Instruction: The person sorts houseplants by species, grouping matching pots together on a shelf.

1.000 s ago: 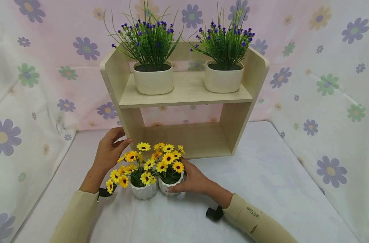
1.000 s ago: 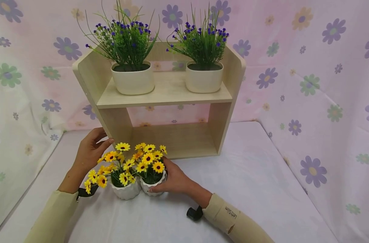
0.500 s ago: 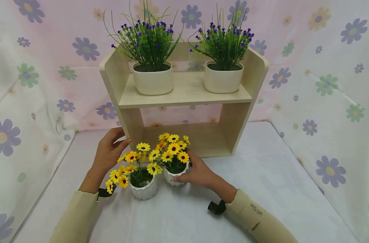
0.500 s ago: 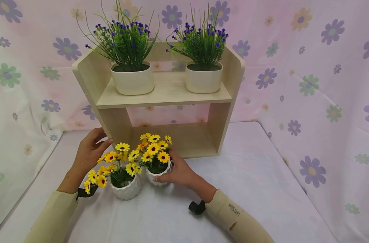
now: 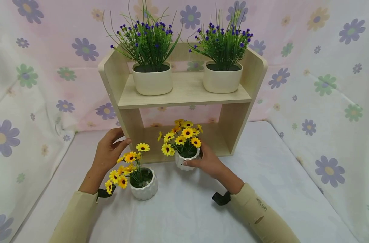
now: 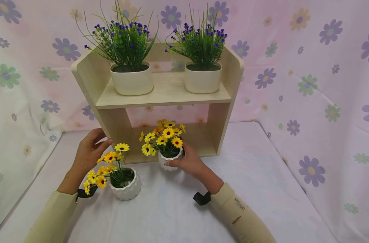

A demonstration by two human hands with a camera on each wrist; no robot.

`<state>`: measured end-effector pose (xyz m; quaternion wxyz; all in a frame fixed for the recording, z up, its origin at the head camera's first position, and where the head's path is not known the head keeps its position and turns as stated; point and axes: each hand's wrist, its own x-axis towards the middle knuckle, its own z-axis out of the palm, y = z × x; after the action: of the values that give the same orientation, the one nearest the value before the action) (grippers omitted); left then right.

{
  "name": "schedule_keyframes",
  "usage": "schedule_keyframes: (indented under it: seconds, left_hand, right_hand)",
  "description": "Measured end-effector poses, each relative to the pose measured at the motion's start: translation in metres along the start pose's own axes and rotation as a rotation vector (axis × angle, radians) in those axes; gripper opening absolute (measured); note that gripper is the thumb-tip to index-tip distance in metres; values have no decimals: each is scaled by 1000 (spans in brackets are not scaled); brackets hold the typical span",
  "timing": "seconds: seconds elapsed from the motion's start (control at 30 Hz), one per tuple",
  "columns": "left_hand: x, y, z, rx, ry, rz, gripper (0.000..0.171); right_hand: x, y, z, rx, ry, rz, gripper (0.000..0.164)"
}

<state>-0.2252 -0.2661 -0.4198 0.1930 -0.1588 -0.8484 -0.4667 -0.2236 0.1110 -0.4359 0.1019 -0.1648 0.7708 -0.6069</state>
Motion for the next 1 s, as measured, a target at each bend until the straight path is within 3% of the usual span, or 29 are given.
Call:
schedule_keyframes:
  seconds: [0.67,1.0]
  left_hand:
    - [0,2,-1,-14,-1,17,56]
    - [0,4,0,-18,-1,12,56]
  right_hand:
    - [16,18,-36,-65,107,-4,100]
    - [19,23,-50,-80,200,11,84]
